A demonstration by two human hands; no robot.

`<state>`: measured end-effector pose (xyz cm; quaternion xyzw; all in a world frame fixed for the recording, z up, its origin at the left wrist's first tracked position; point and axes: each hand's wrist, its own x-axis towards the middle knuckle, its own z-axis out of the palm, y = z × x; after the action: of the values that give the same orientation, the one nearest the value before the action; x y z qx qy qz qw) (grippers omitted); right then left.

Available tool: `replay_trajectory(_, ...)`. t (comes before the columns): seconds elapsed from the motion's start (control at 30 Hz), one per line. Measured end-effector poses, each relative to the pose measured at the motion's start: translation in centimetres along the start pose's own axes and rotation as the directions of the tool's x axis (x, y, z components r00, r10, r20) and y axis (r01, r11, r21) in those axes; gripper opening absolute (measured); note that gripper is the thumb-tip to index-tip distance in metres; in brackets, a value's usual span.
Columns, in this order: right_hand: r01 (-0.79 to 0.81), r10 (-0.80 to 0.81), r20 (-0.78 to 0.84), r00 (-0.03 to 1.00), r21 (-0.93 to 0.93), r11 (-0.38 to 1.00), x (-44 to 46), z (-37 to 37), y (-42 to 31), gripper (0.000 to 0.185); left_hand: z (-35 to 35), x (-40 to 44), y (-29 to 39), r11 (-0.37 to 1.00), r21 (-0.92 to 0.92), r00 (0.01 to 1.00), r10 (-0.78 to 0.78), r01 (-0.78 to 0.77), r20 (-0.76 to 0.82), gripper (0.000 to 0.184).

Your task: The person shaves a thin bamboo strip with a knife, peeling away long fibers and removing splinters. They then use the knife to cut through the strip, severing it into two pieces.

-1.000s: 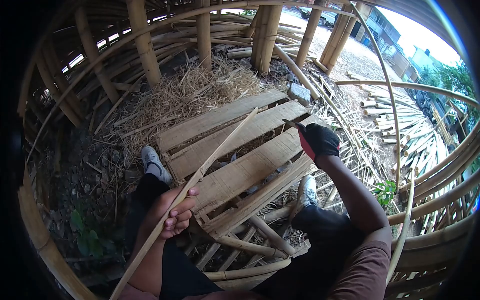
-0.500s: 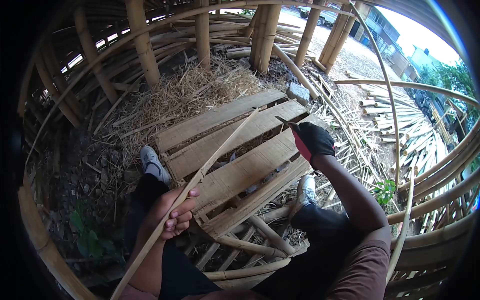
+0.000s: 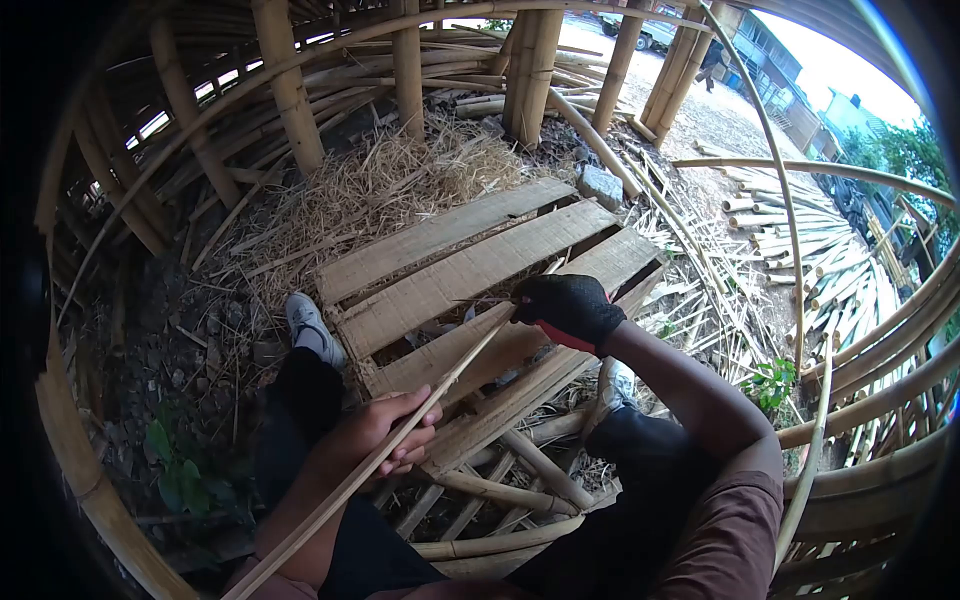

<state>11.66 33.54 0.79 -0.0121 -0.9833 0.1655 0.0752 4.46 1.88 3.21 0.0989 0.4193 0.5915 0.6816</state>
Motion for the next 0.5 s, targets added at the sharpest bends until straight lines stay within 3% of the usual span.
replay_trajectory(0.03,-0.01,0.009,0.003,1.0,0.105,0.994,0.0,0.0,-0.1,0.031,-0.1,0.1,0.0,0.999,0.031,1.0,-0.019,0.02,-0.01,0.04)
replay_trajectory(0.17,0.001,0.004,-0.035,0.999,0.145,0.989,-0.1,-0.3,-1.1,0.028,-1.1,0.1,0.1,0.999,-0.004,0.998,-0.047,0.047,0.03,0.054)
replay_trajectory(0.23,-0.04,0.038,0.011,0.999,0.299,0.954,-0.4,-1.5,-2.8,0.027,-1.5,0.1,0.4,0.99,0.056,0.992,-0.13,0.13,-0.001,0.065)
replay_trajectory(0.37,0.037,-0.041,0.009,0.999,0.271,0.962,-0.5,-2.5,-5.9,0.023,-1.9,0.9,0.1,0.984,0.094,0.989,-0.147,0.149,-0.026,0.067)
replay_trajectory(0.47,0.304,-0.307,0.011,0.952,0.093,0.948,-0.9,-1.9,-7.8,0.03,-1.2,1.1,0.0,0.995,0.081,0.998,-0.067,0.065,0.014,0.055)
replay_trajectory(0.5,0.218,-0.232,0.137,0.963,0.106,0.97,-0.9,-1.9,-8.8,0.029,-1.1,1.0,0.0,0.996,0.062,0.996,-0.067,0.064,0.057,0.048)
